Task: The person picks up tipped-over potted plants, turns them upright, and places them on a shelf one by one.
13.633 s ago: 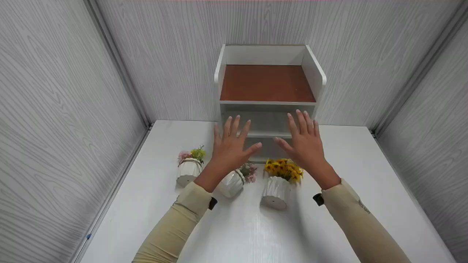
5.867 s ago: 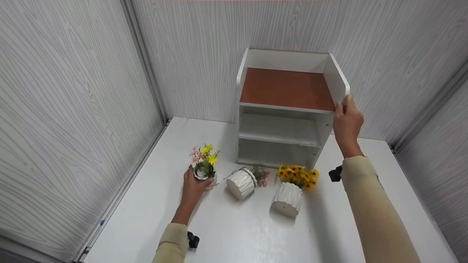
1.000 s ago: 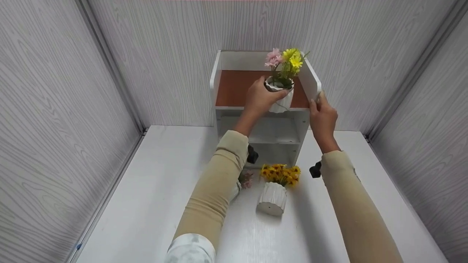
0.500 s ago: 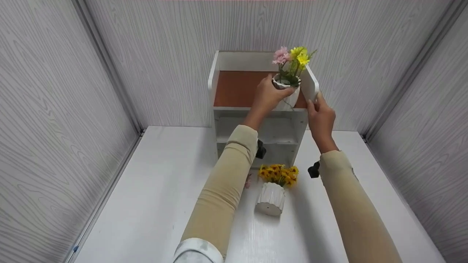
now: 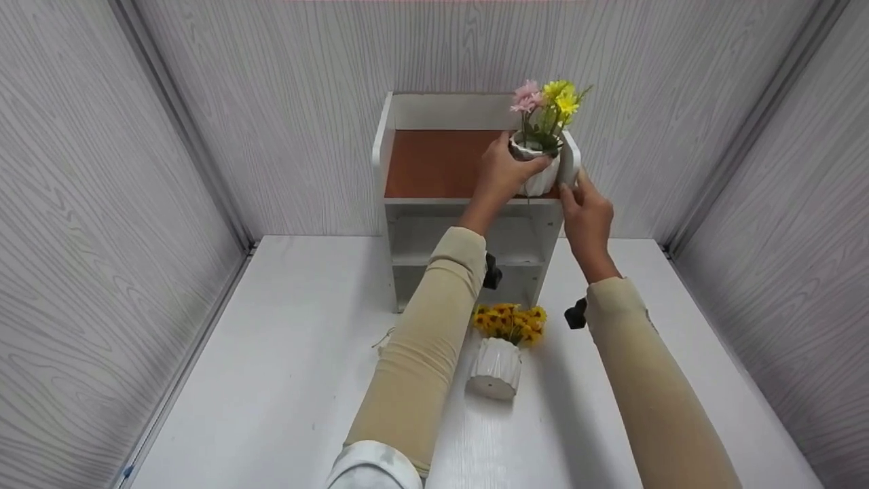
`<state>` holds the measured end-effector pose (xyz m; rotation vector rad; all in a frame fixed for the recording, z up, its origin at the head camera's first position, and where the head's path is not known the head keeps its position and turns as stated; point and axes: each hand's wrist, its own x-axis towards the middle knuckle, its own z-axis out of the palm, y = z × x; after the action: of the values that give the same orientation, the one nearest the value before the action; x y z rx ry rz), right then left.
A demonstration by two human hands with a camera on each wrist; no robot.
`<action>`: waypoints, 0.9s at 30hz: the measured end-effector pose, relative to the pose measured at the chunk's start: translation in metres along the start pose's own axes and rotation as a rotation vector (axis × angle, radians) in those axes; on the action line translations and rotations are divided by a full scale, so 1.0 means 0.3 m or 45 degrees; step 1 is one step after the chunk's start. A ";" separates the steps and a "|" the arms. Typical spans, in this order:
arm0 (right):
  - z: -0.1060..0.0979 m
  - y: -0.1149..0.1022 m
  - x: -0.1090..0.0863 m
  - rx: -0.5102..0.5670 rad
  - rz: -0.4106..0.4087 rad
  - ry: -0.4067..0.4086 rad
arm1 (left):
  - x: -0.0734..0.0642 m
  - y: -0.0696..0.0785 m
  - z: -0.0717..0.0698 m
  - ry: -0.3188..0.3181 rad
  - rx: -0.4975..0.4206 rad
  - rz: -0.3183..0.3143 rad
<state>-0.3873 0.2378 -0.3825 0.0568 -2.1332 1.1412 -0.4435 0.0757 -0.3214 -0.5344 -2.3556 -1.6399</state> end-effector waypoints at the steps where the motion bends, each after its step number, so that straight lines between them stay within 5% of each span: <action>1: 0.001 0.000 0.001 -0.001 0.001 0.004 | 0.003 0.001 0.002 -0.002 0.002 -0.004; 16: 0.008 -0.003 -0.002 -0.030 -0.004 0.021 | 0.000 -0.010 0.037 0.015 -0.082 -0.034; 27: -0.001 0.001 0.000 -0.010 0.001 -0.003 | -0.060 -0.025 0.026 0.075 -0.170 0.019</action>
<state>-0.3873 0.2382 -0.3826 0.0539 -2.1404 1.1333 -0.4299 0.0777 -0.3373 -0.5196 -2.2063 -1.7903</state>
